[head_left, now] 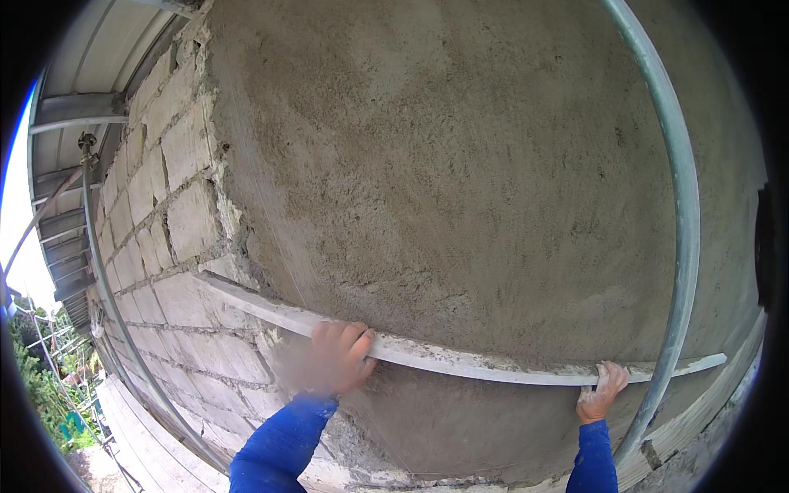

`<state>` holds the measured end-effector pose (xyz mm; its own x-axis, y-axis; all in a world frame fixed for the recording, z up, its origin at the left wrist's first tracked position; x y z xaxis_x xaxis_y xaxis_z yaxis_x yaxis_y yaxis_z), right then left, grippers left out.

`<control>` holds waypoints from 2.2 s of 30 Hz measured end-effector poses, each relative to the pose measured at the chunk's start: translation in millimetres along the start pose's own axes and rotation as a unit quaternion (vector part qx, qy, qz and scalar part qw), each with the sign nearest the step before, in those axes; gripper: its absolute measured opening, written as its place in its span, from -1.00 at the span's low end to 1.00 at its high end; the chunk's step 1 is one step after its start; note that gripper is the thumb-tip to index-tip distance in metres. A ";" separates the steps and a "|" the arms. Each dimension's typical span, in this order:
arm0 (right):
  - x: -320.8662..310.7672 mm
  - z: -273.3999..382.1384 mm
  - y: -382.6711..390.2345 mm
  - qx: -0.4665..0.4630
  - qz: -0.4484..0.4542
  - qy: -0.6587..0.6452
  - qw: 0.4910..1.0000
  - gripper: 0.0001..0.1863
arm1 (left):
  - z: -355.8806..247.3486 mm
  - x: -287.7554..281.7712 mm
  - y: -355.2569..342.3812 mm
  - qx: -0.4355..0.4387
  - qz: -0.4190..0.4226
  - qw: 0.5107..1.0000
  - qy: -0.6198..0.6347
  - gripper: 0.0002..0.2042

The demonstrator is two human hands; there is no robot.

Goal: The person uses a long straight edge to smooth and level wet cement on a curved wall surface. They repeatedly drag the tool across the plaster to remove excess material and create a uniform finish, working along the curve of the wall.

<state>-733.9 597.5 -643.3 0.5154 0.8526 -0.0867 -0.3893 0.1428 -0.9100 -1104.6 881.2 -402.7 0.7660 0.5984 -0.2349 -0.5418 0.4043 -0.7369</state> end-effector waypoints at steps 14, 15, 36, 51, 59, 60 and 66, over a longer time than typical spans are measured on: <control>-16.9 130.1 -191.9 0.034 -0.100 0.006 0.994 -0.53 | 183.9 -64.6 -212.9 0.110 -0.043 0.991 -0.058 -0.58; -18.7 138.0 -205.4 0.032 -0.107 0.015 0.994 -0.53 | 197.6 -72.5 -233.1 0.125 -0.061 0.988 -0.062 -0.58; -35.4 219.8 -492.5 0.082 -0.127 0.058 0.987 -0.50 | 366.4 -122.0 -503.6 0.149 -0.119 0.980 -0.050 -0.57; -47.3 165.4 -491.9 0.190 0.008 -0.037 0.981 -0.50 | 319.0 -121.2 -569.4 0.155 -0.011 0.988 -0.002 -0.50; -43.6 211.2 -521.8 0.132 -0.060 0.033 0.989 -0.42 | 366.5 -130.5 -615.0 0.190 -0.038 0.979 -0.061 -0.54; -42.4 206.2 -516.7 0.132 -0.060 0.041 0.989 -0.40 | 362.6 -133.6 -613.2 0.194 -0.055 0.977 -0.065 -0.56; -39.2 117.0 -425.6 0.156 -0.005 0.038 0.987 -0.52 | 286.9 -91.4 -546.1 0.195 -0.089 0.977 -0.015 -0.62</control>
<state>-677.8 562.2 -205.2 0.5712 0.8121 -0.1192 -0.5938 0.3085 -0.7431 -978.1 804.2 203.1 0.8526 0.5124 -0.1030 -0.4965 0.7325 -0.4658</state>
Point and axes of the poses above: each hand's wrist, its own y-axis away from the middle knuckle, its own x-axis out of the palm, z = x × y, the point moved 8 cm from there along -y, towards the middle knuckle, and after that the axes turned 10 degrees about x, right-handed, at the moved point
